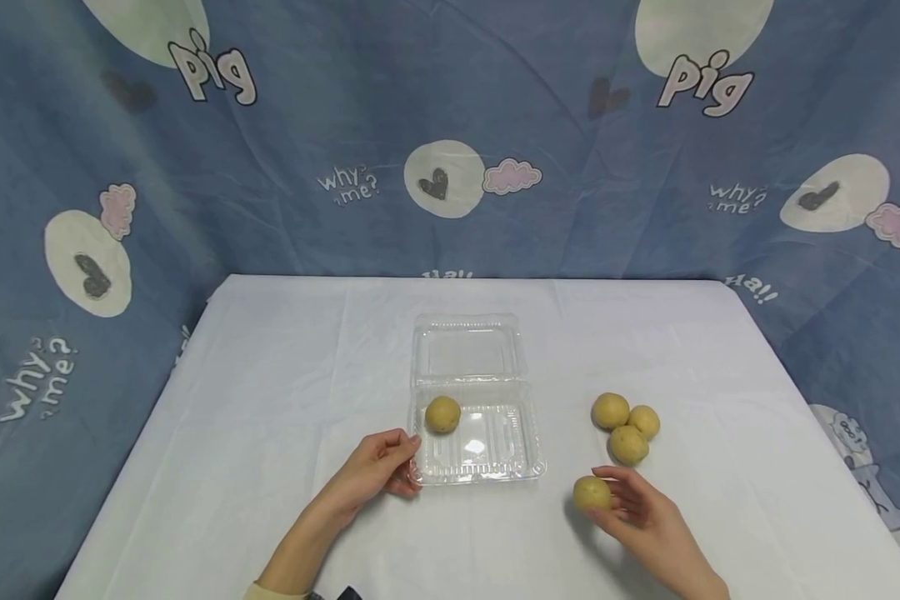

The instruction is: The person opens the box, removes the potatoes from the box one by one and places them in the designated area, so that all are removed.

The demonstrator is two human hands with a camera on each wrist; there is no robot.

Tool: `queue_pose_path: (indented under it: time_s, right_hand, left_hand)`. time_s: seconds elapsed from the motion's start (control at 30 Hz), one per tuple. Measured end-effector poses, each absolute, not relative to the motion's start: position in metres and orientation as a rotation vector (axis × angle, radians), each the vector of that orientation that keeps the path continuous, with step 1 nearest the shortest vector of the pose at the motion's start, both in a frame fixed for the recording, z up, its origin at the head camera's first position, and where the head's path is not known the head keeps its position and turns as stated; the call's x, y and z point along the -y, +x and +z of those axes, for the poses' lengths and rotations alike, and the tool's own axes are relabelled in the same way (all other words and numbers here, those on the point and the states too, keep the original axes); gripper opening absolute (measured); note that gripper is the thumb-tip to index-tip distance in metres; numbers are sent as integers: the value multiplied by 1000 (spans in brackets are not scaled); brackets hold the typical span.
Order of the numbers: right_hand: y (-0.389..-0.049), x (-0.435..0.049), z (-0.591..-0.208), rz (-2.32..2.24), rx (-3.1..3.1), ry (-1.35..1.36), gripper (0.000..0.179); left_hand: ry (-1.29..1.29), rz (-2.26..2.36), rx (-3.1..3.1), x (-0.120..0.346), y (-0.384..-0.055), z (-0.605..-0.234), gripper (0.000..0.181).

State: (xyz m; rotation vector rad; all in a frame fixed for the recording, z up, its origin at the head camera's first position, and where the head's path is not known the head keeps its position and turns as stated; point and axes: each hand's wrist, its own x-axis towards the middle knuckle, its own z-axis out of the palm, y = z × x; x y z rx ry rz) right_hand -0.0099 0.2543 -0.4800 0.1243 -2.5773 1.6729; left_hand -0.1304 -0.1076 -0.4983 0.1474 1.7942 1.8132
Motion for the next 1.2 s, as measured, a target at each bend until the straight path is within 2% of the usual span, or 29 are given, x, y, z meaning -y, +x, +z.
queue_pose_path:
  time_s: [1.2]
  right_hand:
    - [2,-303,-479,1364,2722,-295,44]
  left_hand:
    - [123,1794,-1807,106,-131,-498,35]
